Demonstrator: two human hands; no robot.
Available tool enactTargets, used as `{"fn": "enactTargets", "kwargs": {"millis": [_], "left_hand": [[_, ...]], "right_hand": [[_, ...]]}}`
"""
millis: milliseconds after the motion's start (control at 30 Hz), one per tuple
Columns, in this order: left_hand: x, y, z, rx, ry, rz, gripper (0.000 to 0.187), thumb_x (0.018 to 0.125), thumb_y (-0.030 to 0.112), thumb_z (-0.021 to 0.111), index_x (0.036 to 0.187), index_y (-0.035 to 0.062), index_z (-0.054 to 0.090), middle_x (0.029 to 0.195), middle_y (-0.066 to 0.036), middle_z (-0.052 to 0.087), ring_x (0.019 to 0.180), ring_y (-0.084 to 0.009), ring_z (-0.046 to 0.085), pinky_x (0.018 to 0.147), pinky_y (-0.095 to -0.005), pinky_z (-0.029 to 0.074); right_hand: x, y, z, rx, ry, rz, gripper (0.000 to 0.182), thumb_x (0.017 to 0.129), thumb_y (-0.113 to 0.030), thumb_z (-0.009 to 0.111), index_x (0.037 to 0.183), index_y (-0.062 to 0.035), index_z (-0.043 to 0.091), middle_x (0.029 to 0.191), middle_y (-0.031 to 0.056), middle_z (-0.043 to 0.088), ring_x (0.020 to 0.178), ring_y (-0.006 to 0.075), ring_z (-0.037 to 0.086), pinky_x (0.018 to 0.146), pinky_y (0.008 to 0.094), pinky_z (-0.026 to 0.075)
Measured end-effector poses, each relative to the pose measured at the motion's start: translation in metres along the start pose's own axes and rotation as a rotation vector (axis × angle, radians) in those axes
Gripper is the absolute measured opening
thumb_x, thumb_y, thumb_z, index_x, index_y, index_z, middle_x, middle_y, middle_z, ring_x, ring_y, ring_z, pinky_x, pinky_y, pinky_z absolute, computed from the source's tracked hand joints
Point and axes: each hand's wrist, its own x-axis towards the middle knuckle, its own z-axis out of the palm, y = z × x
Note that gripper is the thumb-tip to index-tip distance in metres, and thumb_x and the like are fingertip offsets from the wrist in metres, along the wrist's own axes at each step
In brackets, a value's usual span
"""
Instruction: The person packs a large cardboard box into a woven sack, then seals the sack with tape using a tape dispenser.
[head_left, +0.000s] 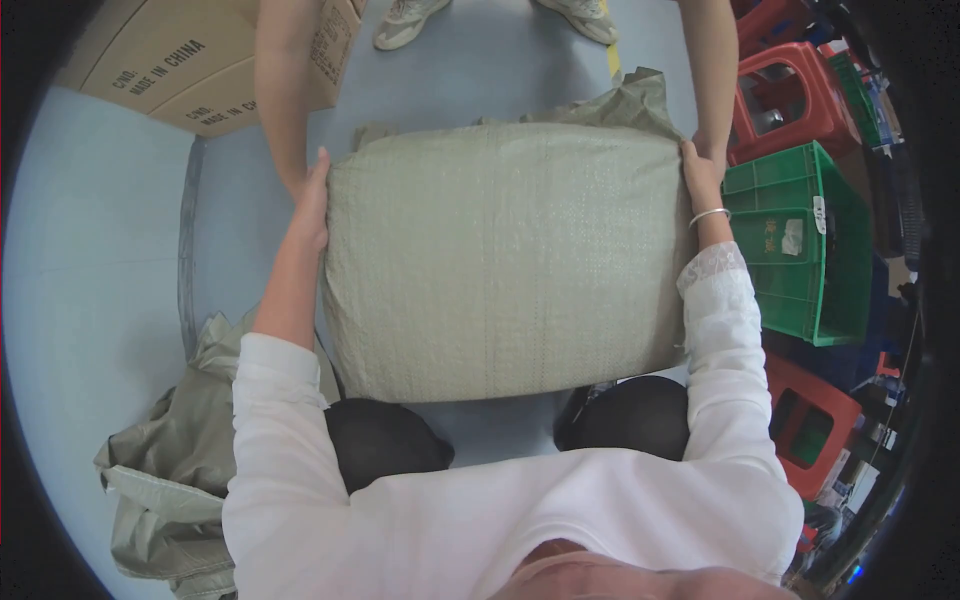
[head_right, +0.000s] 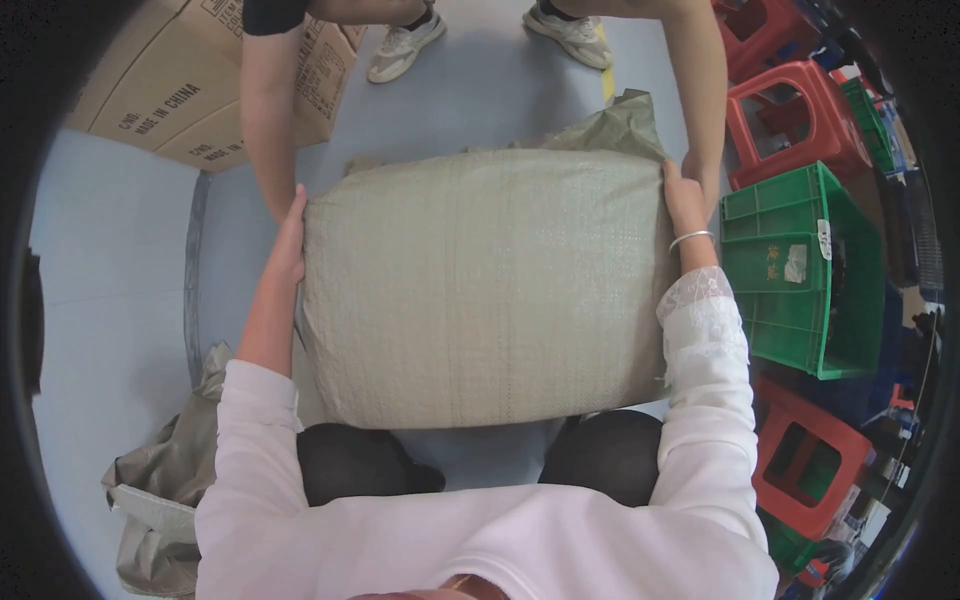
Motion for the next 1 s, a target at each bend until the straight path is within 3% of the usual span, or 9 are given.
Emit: {"fn": "enactTargets", "kwargs": {"millis": [133,233,333,433,533,733,833,933,1000], "left_hand": [[-0.007,-0.011,-0.004,-0.153,-0.095,-0.004,0.072,0.081,0.06,0.043,0.126,0.0044,0.042,0.122,-0.012,0.05,0.114,-0.0208,0.047,0.096,-0.0326,0.037],[0.009,-0.04,-0.027,-0.027,-0.078,0.026,0.073,0.08,0.062,0.041,0.124,0.0036,0.046,0.127,-0.013,0.046,0.118,-0.0208,0.042,0.099,-0.031,0.033],[-0.023,-0.039,-0.019,0.13,0.071,0.032,0.076,0.078,0.063,0.042,0.124,0.0026,0.047,0.128,-0.013,0.045,0.119,-0.0214,0.042,0.099,-0.0308,0.032],[-0.03,-0.04,-0.02,0.074,0.023,0.029,0.07,0.08,0.063,0.041,0.124,0.0079,0.048,0.126,-0.01,0.048,0.117,-0.0206,0.044,0.098,-0.0311,0.033],[-0.034,-0.036,-0.016,0.09,0.004,0.031,0.073,0.08,0.064,0.039,0.126,0.0074,0.045,0.13,-0.011,0.044,0.12,-0.0207,0.041,0.1,-0.031,0.03],[-0.025,-0.017,0.0,0.08,-0.037,0.069,0.079,0.078,0.067,0.04,0.128,0.0052,0.042,0.131,-0.012,0.041,0.122,-0.022,0.038,0.101,-0.0329,0.029],[-0.017,0.004,0.013,0.105,-0.025,0.12,0.08,0.077,0.069,0.038,0.126,0.0067,0.045,0.129,-0.013,0.044,0.121,-0.0228,0.039,0.101,-0.0334,0.03],[-0.025,0.034,0.03,-0.005,-0.011,0.215,0.078,0.076,0.066,0.044,0.126,0.0068,0.046,0.128,-0.01,0.046,0.119,-0.021,0.041,0.099,-0.0321,0.033],[-0.041,0.049,0.041,-0.081,0.064,0.324,0.068,0.08,0.06,0.045,0.125,0.0084,0.046,0.125,-0.009,0.048,0.115,-0.0193,0.045,0.096,-0.0317,0.036]], "right_hand": [[0.0,0.001,0.001,0.1,-0.045,-0.056,0.07,0.071,-0.052,0.045,0.118,-0.0007,0.05,0.123,0.017,0.047,0.112,0.0257,0.045,0.09,0.0328,0.035],[-0.009,-0.005,-0.005,0.183,-0.207,0.05,0.068,0.072,-0.054,0.045,0.118,-0.005,0.05,0.12,0.0115,0.051,0.108,0.0219,0.048,0.091,0.0321,0.033],[-0.011,-0.007,-0.006,0.231,-0.258,0.085,0.06,0.072,-0.052,0.047,0.115,-0.0095,0.053,0.115,0.0076,0.054,0.103,0.0183,0.049,0.089,0.031,0.035],[-0.023,-0.014,-0.006,0.257,-0.252,0.069,0.045,0.074,-0.049,0.045,0.1,-0.0133,0.055,0.101,0.0045,0.057,0.092,0.0155,0.05,0.082,0.0299,0.036],[-0.024,-0.013,-0.008,0.223,-0.232,0.075,0.04,0.075,-0.05,0.043,0.091,-0.0155,0.054,0.095,0.0001,0.055,0.088,0.0123,0.046,0.079,0.0278,0.035],[-0.001,0.0,-0.017,0.244,-0.118,0.013,0.031,0.075,-0.046,0.044,0.081,-0.0166,0.053,0.086,0.0002,0.054,0.08,0.0116,0.045,0.073,0.0285,0.033],[0.008,-0.01,-0.028,0.286,-0.047,-0.037,0.035,0.076,-0.045,0.043,0.082,-0.0138,0.057,0.088,0.0049,0.059,0.082,0.0149,0.05,0.073,0.0302,0.037],[0.01,-0.03,-0.04,0.42,0.081,-0.119,0.033,0.077,-0.043,0.045,0.085,-0.0158,0.061,0.089,0.0015,0.061,0.084,0.0117,0.05,0.075,0.0268,0.037],[-0.005,-0.047,-0.047,0.517,0.172,-0.145,0.043,0.074,-0.045,0.047,0.095,-0.0108,0.06,0.098,0.0055,0.059,0.09,0.0162,0.05,0.079,0.028,0.036]]}}
